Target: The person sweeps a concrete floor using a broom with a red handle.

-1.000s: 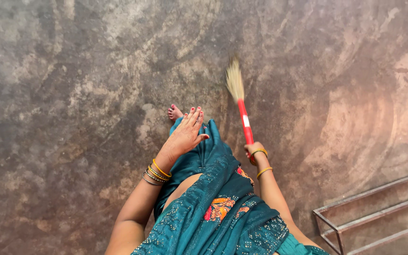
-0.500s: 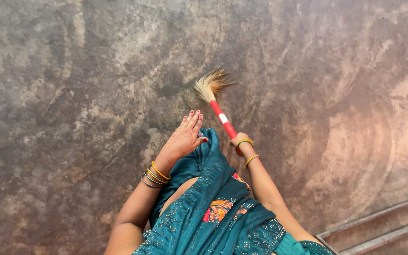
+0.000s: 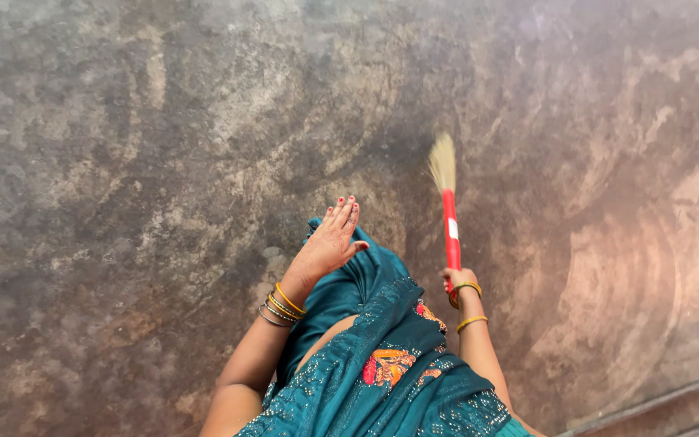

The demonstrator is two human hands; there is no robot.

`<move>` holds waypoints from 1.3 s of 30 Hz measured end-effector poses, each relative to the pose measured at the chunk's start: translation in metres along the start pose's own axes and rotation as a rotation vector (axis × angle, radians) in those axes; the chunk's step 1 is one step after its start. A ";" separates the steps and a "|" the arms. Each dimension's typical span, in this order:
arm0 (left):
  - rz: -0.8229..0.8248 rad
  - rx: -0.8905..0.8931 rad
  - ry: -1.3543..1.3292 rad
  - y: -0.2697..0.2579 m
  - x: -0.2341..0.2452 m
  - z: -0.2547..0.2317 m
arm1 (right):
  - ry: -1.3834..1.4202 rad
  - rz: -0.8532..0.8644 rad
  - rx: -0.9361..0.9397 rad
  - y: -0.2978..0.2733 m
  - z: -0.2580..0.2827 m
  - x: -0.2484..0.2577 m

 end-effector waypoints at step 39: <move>-0.365 0.689 0.023 0.130 -0.054 -0.054 | -1.113 0.439 0.662 0.136 0.324 -0.088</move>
Point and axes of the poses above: each hand's wrist, its own y-axis towards the middle knuckle, its own x-axis out of the back of the hand, z = x × y, the point moved 1 cm from there along y, towards the middle knuckle, and after that the axes turned 9 degrees about -z, right-handed, at the moved point
